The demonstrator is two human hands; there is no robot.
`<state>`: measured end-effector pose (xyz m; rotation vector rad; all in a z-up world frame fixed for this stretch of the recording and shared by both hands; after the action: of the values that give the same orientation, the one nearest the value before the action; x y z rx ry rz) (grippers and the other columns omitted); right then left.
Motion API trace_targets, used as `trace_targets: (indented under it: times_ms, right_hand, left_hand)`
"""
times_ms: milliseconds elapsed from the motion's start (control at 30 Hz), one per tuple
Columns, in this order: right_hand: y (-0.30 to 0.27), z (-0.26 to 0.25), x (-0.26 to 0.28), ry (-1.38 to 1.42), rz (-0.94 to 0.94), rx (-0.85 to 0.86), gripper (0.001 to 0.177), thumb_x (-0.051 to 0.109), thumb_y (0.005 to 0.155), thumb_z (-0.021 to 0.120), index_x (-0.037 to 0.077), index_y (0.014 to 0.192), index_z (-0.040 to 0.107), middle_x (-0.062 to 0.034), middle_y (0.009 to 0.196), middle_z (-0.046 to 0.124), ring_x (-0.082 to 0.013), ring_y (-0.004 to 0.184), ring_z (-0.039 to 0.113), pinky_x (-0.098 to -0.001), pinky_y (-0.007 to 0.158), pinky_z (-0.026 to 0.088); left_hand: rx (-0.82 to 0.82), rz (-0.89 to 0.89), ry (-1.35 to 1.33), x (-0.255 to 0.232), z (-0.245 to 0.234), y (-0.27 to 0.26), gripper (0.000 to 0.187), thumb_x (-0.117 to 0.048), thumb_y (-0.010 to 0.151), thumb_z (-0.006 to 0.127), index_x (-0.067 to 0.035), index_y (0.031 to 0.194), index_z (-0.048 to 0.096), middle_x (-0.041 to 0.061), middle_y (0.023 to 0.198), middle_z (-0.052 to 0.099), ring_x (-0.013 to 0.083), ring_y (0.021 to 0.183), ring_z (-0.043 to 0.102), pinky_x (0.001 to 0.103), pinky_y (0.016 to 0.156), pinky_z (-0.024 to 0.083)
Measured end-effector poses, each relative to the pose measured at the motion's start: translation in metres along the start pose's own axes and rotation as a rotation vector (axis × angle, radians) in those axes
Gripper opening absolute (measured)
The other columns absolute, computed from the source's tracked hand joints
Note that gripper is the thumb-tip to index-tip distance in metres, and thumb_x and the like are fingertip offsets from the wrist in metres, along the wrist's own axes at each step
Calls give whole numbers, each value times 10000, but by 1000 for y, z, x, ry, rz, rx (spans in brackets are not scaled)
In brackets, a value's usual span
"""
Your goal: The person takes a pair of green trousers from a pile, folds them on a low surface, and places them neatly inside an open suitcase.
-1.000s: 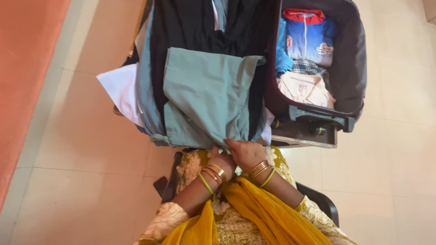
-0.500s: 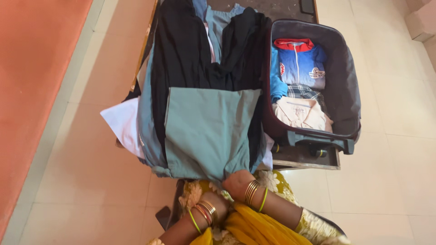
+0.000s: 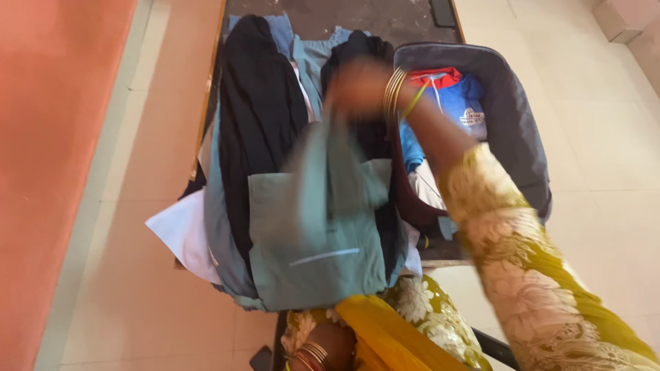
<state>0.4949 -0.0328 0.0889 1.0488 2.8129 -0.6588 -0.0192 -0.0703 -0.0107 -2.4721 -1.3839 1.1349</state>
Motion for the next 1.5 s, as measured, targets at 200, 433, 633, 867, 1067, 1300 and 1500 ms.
trace_targets:
  times_ms: [200,433,633,867,1067,1300,1500]
  right_hand:
    - [-269,-165,-71,797,156,-1716,306,-22,930,689,16,1209,573,-90,1044,627,-185,891,648,-316,798,554]
    - [-287,3,107,1025,62,-558,162,39,842,640,82,976,720,-70,934,731,-216,867,732,-330,790,579]
    - [-342,95,229,882,-79,-331,144,173,849,721,105,972,752,-101,954,753,-287,877,728,-391,768,578]
    - [-367,184,328,707,-223,58,262,295,915,615,158,1106,729,-120,1037,733,-330,973,704,-448,835,556]
    - [-364,237,354,694,-321,123,331,275,953,516,175,1228,669,-113,1187,722,-333,1040,706,-439,852,565]
    - [-380,207,350,661,-207,267,399,321,929,533,217,1303,624,-109,1215,694,-345,1067,688,-450,886,552]
    - [-397,193,346,608,-160,283,355,372,947,545,215,1251,639,-148,1158,712,-346,1067,696,-460,883,555]
  left_hand:
    - [-18,-33,-24,4,-8,0,354,-342,834,696,-126,1111,744,179,1084,728,368,1001,695,502,859,543]
    - [34,-132,-40,7,3,-18,307,-336,870,686,-116,1071,759,179,1015,749,366,929,721,488,817,567]
    - [-40,-161,-15,24,-2,-11,338,-323,848,689,-74,1074,723,203,1025,726,395,947,710,503,821,563]
    - [-98,-225,-68,19,-35,-22,380,-395,864,670,-141,1145,698,170,1105,724,376,1062,686,506,918,532]
    - [-518,-419,-53,52,-83,-43,469,-470,838,733,-137,1160,663,140,1248,622,370,1195,582,532,940,505]
    - [-1322,-499,-408,144,-103,-79,467,-357,770,830,-92,1109,649,177,1334,591,374,1299,520,505,1106,391]
    - [-1459,-749,-335,193,-110,-99,640,-359,738,863,-99,1252,586,227,1427,516,411,1336,435,550,1086,328]
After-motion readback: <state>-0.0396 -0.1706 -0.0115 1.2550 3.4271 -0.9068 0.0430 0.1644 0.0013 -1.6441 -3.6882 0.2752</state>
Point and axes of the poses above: each hand's wrist, its own y-axis towards the middle knuckle, its own z-axis out of the palm, x = y × z, the point moved 10 cm from there along y, towards the middle knuckle
